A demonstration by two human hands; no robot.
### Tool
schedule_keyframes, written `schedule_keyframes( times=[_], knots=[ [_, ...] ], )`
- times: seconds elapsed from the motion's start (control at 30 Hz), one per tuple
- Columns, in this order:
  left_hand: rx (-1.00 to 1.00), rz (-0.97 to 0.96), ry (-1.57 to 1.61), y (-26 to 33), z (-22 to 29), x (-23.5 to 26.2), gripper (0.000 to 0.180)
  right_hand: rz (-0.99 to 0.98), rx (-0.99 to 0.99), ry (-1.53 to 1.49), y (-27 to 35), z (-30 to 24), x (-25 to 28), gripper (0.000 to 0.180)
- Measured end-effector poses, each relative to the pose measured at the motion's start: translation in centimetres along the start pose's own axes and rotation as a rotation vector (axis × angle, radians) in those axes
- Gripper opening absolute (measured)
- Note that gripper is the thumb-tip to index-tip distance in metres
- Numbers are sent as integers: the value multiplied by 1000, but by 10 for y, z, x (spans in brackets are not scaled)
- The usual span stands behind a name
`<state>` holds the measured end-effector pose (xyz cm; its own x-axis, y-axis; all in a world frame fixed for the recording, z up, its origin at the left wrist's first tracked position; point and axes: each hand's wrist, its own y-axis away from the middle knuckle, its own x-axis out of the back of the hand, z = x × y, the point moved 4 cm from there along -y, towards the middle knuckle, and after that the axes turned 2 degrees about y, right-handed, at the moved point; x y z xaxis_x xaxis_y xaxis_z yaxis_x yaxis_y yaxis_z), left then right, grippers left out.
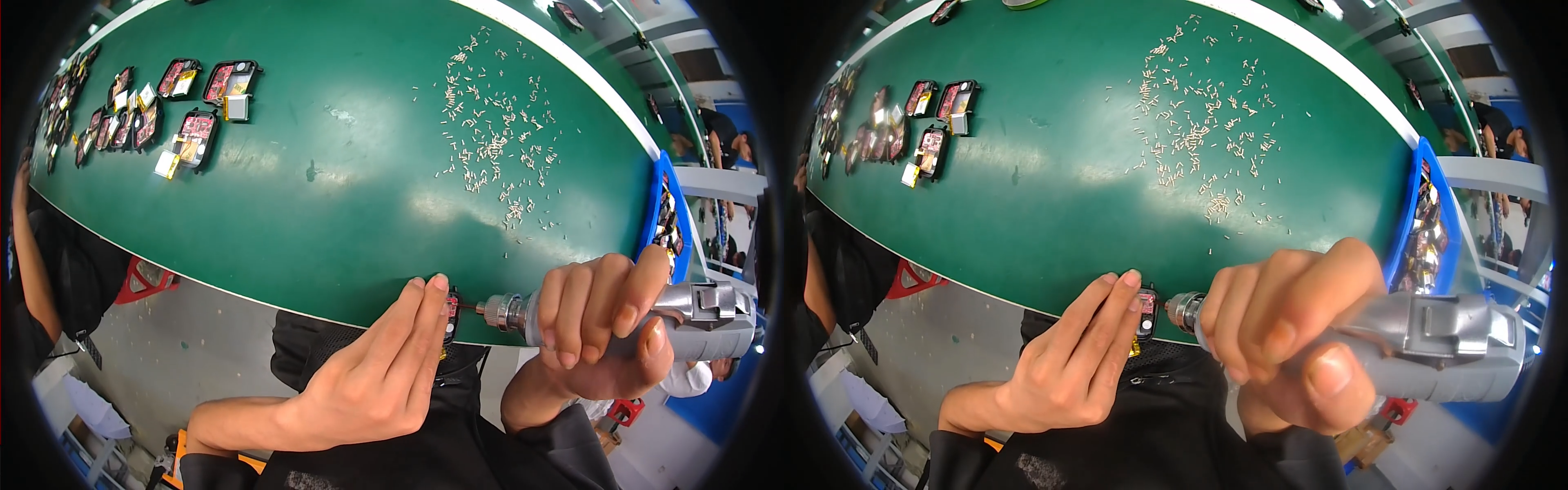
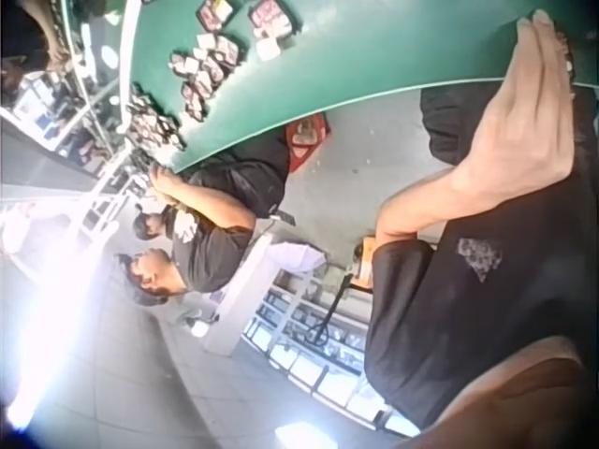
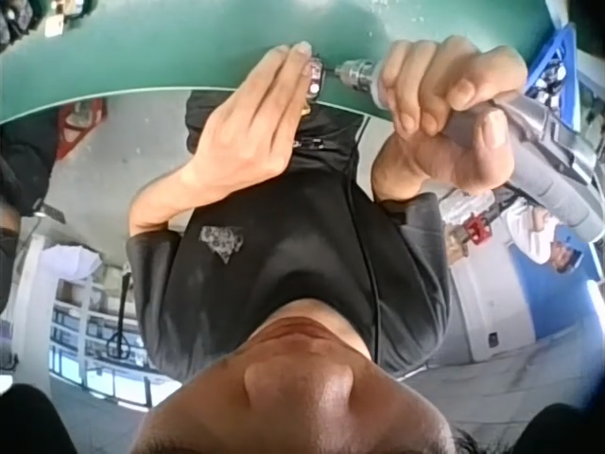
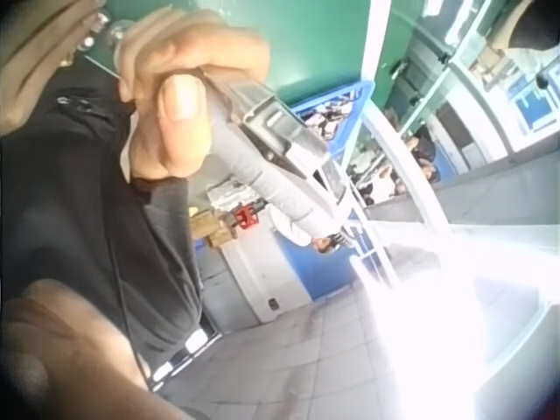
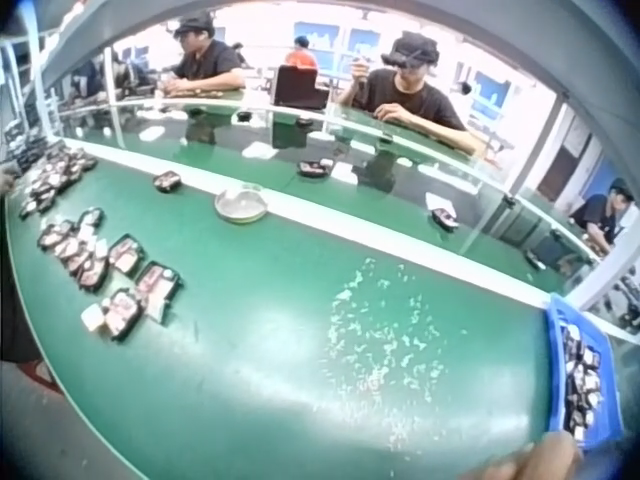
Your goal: Assembling small electronic components at a production line using an electric screwdriver.
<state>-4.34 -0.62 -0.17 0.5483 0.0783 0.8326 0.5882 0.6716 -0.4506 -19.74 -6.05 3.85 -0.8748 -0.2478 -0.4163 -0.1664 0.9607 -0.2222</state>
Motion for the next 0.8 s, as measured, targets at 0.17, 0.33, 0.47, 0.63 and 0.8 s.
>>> schedule_keyframes(
  times=[0.17, 0.33, 0.47, 0.63, 0.8],
  knots=[
    [-2, 7, -16, -2, 3, 1, 24, -5, -61, 30, -2, -5, -6, 20],
    [-36, -25, 1, -1, -3, 1, 27, -54, -88, 106, -10, 3, -16, 21],
    [-37, -141, -6, -7, 3, 13, 37, -101, -74, 75, -14, 1, -21, 20],
    [-72, -190, -30, -8, 0, 12, 42, -71, -96, -91, -16, 8, -14, 22],
    [-126, -164, -83, -1, 1, 15, 37, -215, 12, -74, -11, 1, -12, 20]
  ],
)
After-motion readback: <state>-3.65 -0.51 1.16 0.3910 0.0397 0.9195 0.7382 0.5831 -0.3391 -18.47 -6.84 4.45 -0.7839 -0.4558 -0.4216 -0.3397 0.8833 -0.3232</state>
